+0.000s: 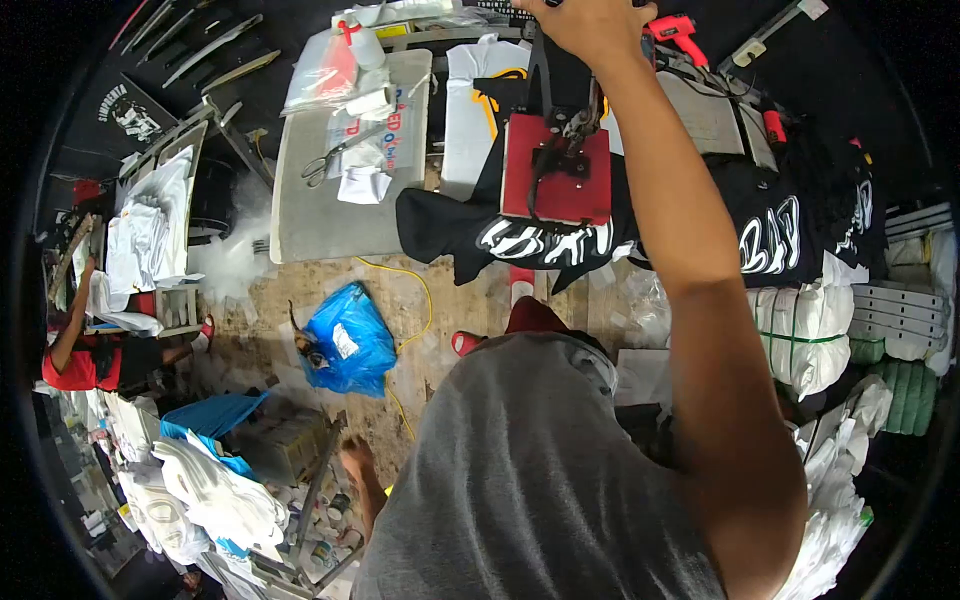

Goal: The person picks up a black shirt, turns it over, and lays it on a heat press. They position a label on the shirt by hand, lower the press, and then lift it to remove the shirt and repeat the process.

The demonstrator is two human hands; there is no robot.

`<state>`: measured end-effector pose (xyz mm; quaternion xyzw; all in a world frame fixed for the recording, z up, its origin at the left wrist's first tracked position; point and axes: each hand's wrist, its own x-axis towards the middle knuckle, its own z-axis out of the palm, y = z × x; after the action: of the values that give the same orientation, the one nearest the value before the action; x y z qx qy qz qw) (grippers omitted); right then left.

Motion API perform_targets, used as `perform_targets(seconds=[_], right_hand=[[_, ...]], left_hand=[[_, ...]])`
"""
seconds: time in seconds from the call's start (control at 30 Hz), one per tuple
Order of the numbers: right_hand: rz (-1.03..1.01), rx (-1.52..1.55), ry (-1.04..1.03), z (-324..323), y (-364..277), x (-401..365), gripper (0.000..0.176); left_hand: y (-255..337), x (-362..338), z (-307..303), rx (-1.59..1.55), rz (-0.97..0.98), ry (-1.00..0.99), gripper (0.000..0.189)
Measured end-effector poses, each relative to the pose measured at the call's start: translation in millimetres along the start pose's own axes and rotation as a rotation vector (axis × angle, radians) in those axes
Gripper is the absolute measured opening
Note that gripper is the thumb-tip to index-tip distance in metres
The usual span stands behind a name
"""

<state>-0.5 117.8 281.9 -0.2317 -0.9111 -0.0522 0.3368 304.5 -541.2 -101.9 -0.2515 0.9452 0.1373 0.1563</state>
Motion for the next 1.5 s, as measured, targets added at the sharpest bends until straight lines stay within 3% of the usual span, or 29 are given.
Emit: perform_targets(seconds=[0.03,0.1,0.13,0.2,0.23,0.27,0.33,0.37,0.4,0.47,0.53,0.6,0.67,0.73,0.8,0.87,0.93,0.97,1.03,1.07,1.13,1.17,1.2,1.27,1.33,1.4,1.43,1.47,1.5], right_hand=[[-0.046,0.071,0.172,12.7,6.7,1.4,0.047],[-0.096,0.112,0.13,16.6,22.9,5.1,0.045],[-0.161,0.154,0.109,15.1,31.6,10.5,0.043],[-0.202,0.287,0.044,12.1,62.9,20.1,0.036],[-0.297,0.355,-0.053,9.9,82.8,27.7,0.034],[-0.39,0.426,-0.154,9.9,101.2,36.0,0.032],[-0.532,0.6,-0.252,17.0,133.7,61.2,0.033],[-0.622,0.506,-0.342,25.4,153.8,78.2,0.036],[-0.515,0.398,-0.424,20.3,157.2,83.8,0.04],[-0.437,0.51,-0.469,3.4,152.5,89.6,0.048],[-0.451,0.526,-0.447,16.0,164.3,96.5,0.051],[-0.408,0.312,-0.043,27.7,168.6,84.3,0.041],[-0.275,0.4,-0.058,31.8,176.0,34.6,0.045],[-0.299,0.689,-0.092,47.4,160.4,-17.9,0.056],[0.023,0.968,-0.373,99.5,153.8,-94.4,0.065],[1.01,1.263,-0.834,146.5,148.3,-153.4,0.052],[1.591,1.65,-0.959,201.4,165.5,-209.8,0.044],[1.597,1.646,-0.975,215.7,176.4,-220.1,0.044],[1.05,1.88,-1.108,233.3,189.8,-232.5,0.037],[1.048,1.879,-1.122,237.7,187.7,-227.1,0.037],[1.422,1.916,-0.853,233.5,176.8,-201.5,0.041],[1.325,1.658,-0.719,222.9,166.7,-180.2,0.041],[1.325,1.658,-0.734,210.6,158.9,-170.1,0.041],[0.56,0.958,-0.67,184.3,148.0,-163.2,0.031],[0.378,0.892,-0.594,153.7,147.1,-186.7,0.033],[0.209,0.838,-0.65,123.4,154.4,-230.8,0.031],[0.144,0.809,-0.685,110.6,157.3,-260.2,0.031],[0.113,0.778,-0.826,93.9,157.6,-286.1,0.029],[0.063,0.753,-0.966,75.8,156.8,-305.3,0.028]], left_hand=[[35.7,9.4,-4.7,-0.117,0.054,0.012,0.036],[71.2,56.0,34.8,-0.331,0.196,0.031,0.033],[133.2,52.4,15.5,-0.229,0.439,0.051,0.029],[243.8,49.3,-7.6,-0.433,0.445,-0.025,0.025],[291.5,48.7,-15.0,-0.362,0.56,0.055,0.027],[330.2,55.3,-13.8,-0.4,0.461,-0.014,0.028],[418.4,45.7,-30.5,-0.655,0.513,-0.089,0.026],[445.0,57.9,-18.0,-0.657,0.618,-0.057,0.025],[479.6,54.3,-21.5,-0.669,0.653,-0.08,0.025],[541.0,40.8,-35.4,-0.623,0.778,-0.076,0.023],[578.6,45.0,-16.1,-0.886,0.755,-0.315,0.023],[614.5,30.9,-24.4,-0.819,0.676,-0.509,0.028],[632.8,28.1,-7.9,-0.849,0.656,-0.621,0.035],[641.8,23.2,6.9,-0.878,0.636,-0.737,0.043],[648.0,18.9,17.7,-0.906,0.457,-0.889,0.058],[662.0,1.9,-5.4,-0.858,0.335,-0.941,0.061],[668.1,-0.1,-5.5,-1.103,0.063,-1.172,0.053],[667.0,2.3,0.5,-1.106,0.05,-1.165,0.053],[664.2,11.8,15.3,-1.221,0.023,-1.099,0.037],[666.7,16.3,17.3,-1.227,0.014,-1.091,0.037],[673.9,23.3,13.1,-1.076,0.583,-0.875,0.027],[685.8,22.7,-1.2,-0.906,0.453,-0.797,0.025],[680.6,18.7,-4.8,-0.909,0.442,-0.791,0.025],[674.9,13.6,-9.6,-0.588,0.917,-0.371,0.024],[642.0,2.4,-20.0,-0.521,0.983,-0.296,0.029],[586.2,-7.6,-14.5,-0.371,1.334,-0.171,0.031],[560.3,-17.3,-11.6,-0.351,1.389,-0.171,0.024],[532.8,-26.3,-9.8,-0.33,1.437,-0.163,0.016],[505.6,-33.5,-8.0,-0.2,1.435,-0.339,0.02]])
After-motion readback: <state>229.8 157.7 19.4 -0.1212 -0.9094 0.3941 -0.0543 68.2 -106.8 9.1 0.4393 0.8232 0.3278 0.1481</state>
